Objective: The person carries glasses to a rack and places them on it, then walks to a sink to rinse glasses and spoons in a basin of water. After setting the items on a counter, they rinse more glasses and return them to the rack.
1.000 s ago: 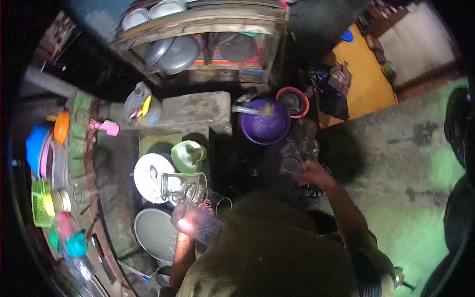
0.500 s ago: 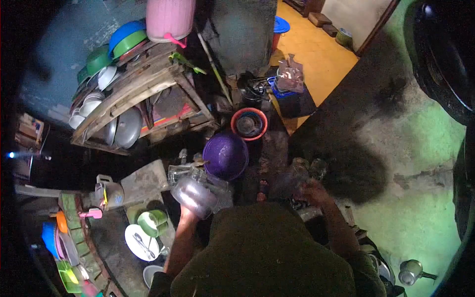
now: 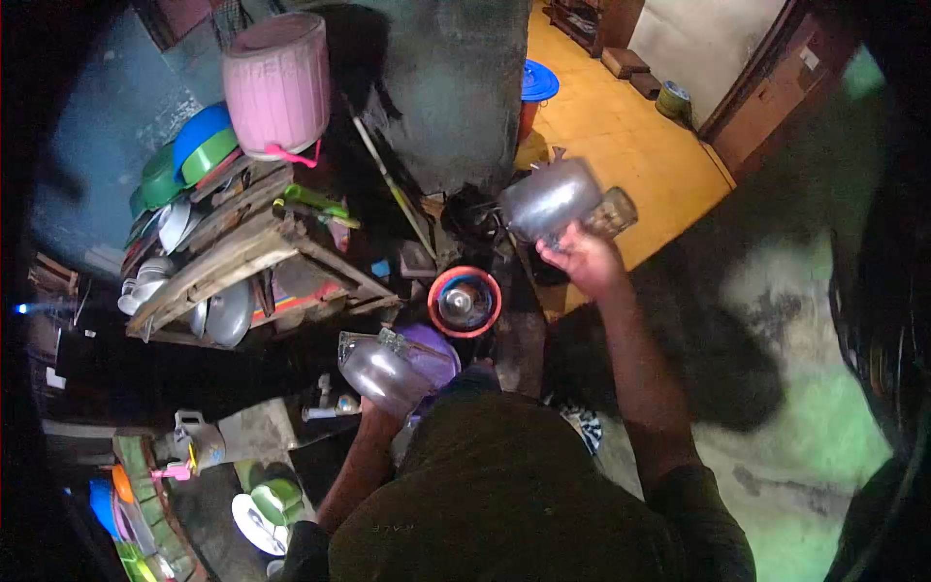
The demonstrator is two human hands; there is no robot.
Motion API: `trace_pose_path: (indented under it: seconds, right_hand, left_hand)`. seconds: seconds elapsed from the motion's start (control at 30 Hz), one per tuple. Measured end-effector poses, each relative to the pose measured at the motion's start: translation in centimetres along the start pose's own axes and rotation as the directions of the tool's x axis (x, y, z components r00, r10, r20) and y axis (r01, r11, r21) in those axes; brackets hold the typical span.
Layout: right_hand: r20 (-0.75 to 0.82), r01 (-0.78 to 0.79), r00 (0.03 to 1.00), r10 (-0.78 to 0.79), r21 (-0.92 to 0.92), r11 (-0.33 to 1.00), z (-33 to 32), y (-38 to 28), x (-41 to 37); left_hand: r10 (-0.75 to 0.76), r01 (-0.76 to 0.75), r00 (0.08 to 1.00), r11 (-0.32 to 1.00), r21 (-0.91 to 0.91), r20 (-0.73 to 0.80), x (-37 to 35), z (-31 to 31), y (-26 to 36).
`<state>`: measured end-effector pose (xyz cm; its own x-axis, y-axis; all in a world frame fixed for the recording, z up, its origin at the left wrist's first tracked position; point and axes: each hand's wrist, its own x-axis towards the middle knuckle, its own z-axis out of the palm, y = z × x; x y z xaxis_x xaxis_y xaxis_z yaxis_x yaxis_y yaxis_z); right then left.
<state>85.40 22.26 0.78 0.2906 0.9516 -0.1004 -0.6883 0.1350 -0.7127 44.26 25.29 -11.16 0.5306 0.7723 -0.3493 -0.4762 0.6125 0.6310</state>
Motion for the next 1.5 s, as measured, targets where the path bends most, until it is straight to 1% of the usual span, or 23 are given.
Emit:
trace_pose_path:
  seconds: [0.03, 0.07, 0.13, 0.27, 0.3, 0.33, 0.37, 0.4, 0.43, 0.6, 0.67, 0.7, 0.77, 0.83, 0.9, 0.97, 1.03, 1.1, 1.17, 1.23, 1.3, 1.43, 1.5]
  right_hand:
    - [-0.101, 0.042, 0.994, -0.033, 0.095, 0.995, 0.6, -1.9, 2.3]
    - [-0.103, 0.049, 0.994, -0.039, 0.089, 0.995, 0.1, -3.5, 4.9]
    - [-0.211, 0.369, 0.912, -0.351, 0.053, 0.928, -1.7, -7.2, 9.9]
    - [-0.295, 0.534, 0.809, -0.508, 0.011, 0.845, -8.5, -13.4, 19.0]
    - [-0.206, 0.51, 0.661, -0.721, -0.581, 0.634, -11.0, -14.4, 20.4]
    - [0.001, 0.271, 0.559, -0.829, -0.945, 0.181, -11.9, -14.8, 21.3]
    - [-0.023, 0.253, 0.558, -0.83, -0.947, 0.196, -13.0, -15.3, 22.3]
    - [-0.392, 0.462, 0.567, -0.724, -0.576, 0.674, -13.0, -16.5, 23.0]
    - [-0.617, 0.591, 0.647, -0.449, 0.034, 0.806, -13.1, -17.8, 23.9]
    - [-0.734, 0.621, 0.549, -0.4, 0.038, 0.783, -21.1, -21.0, 26.2]
    - [-0.707, 0.573, 0.602, -0.372, 0.058, 0.817, -24.4, -22.2, 26.3]
    - [-0.719, 0.587, 0.586, -0.373, 0.059, 0.808, -26.0, -22.8, 26.3]
    - [-0.775, 0.449, 0.569, -0.274, 0.013, 0.894, -29.1, -23.8, 26.0]
    - [-0.778, 0.47, 0.559, -0.286, 0.013, 0.883, -32.1, -25.6, 25.0]
    - [-0.726, 0.392, 0.623, -0.293, -0.035, 0.919, -34.7, -26.8, 22.5]
    - [-0.805, 0.373, 0.537, -0.253, -0.043, 0.927, -35.8, -27.9, 21.8]
    - [-0.81, 0.202, 0.548, -0.208, -0.113, 0.973, -38.6, -29.7, 20.3]
    - [-0.795, 0.28, 0.537, -0.282, -0.147, 0.949, -40.2, -30.1, 19.2]
    - [-0.741, 0.219, 0.604, -0.293, -0.199, 0.955, -40.4, -30.7, 17.8]
    - [-0.801, 0.257, 0.542, -0.255, -0.132, 0.957, -39.7, -31.1, 16.3]
    - [-0.814, 0.42, 0.516, -0.268, -0.032, 0.907, -39.6, -30.6, 15.0]
    - [-0.863, 0.476, 0.384, -0.328, -0.12, 0.872, -38.4, -28.4, 13.8]
    - [-0.891, 0.576, 0.315, -0.327, -0.095, 0.812, -39.2, -27.1, 14.0]
  left_hand:
    - [0.006, -0.006, 1.0, 1.0, 0.026, 0.006, 1.6, 0.3, 0.1]
    - [0.006, -0.007, 1.0, 0.999, 0.049, 0.011, 3.2, 0.5, 0.2]
    - [-0.001, 0.0, 1.0, 0.996, 0.085, 0.011, 6.8, 1.1, 0.6]
    - [-0.011, 0.009, 1.0, 0.988, 0.157, 0.009, 13.6, 2.3, 2.5]
    - [-0.017, 0.014, 1.0, 0.984, 0.177, 0.012, 15.2, 2.6, 2.9]
    - [-0.024, 0.021, 1.0, 0.98, 0.196, 0.013, 16.9, 3.4, 3.4]
    - [-0.036, 0.032, 0.999, 0.976, 0.215, 0.013, 18.4, 3.9, 3.9]
    - [-0.052, 0.048, 0.999, 0.973, 0.225, 0.015, 20.3, 4.8, 4.2]
    - [-0.063, 0.055, 0.998, 0.969, 0.243, 0.026, 22.2, 5.8, 4.7]
    - [-0.135, 0.1, 0.987, 0.944, 0.315, 0.09, 30.7, 10.4, 5.1]
    - [-0.162, 0.12, 0.982, 0.93, 0.349, 0.093, 33.6, 11.8, 4.7]
    - [-0.174, 0.13, 0.981, 0.923, 0.363, 0.089, 34.9, 12.5, 4.5]
    - [-0.199, 0.145, 0.976, 0.9, 0.412, 0.09, 38.5, 13.8, 4.2]
    - [-0.217, 0.15, 0.972, 0.869, 0.472, 0.091, 42.3, 15.6, 4.1]
    - [-0.245, 0.164, 0.966, 0.823, 0.544, 0.08, 45.7, 17.9, 4.3]
    - [-0.287, 0.187, 0.954, 0.785, 0.591, 0.08, 49.5, 19.6, 4.1]
    - [-0.322, 0.2, 0.943, 0.749, 0.632, 0.083, 53.6, 22.6, 3.2]
    - [-0.371, 0.217, 0.924, 0.706, 0.674, 0.092, 58.6, 26.2, 2.3]
    - [-0.404, 0.205, 0.907, 0.672, 0.712, 0.12, 62.8, 31.3, 1.0]
    - [-0.426, 0.17, 0.888, 0.653, 0.738, 0.172, 66.4, 35.3, -0.2]
    - [-0.447, 0.142, 0.867, 0.647, 0.749, 0.221, 69.6, 38.1, -1.7]
    - [-0.461, 0.077, 0.823, 0.67, 0.739, 0.332, 73.8, 43.2, -3.4]
    - [-0.457, 0.054, 0.81, 0.682, 0.729, 0.368, 75.1, 44.9, -3.8]
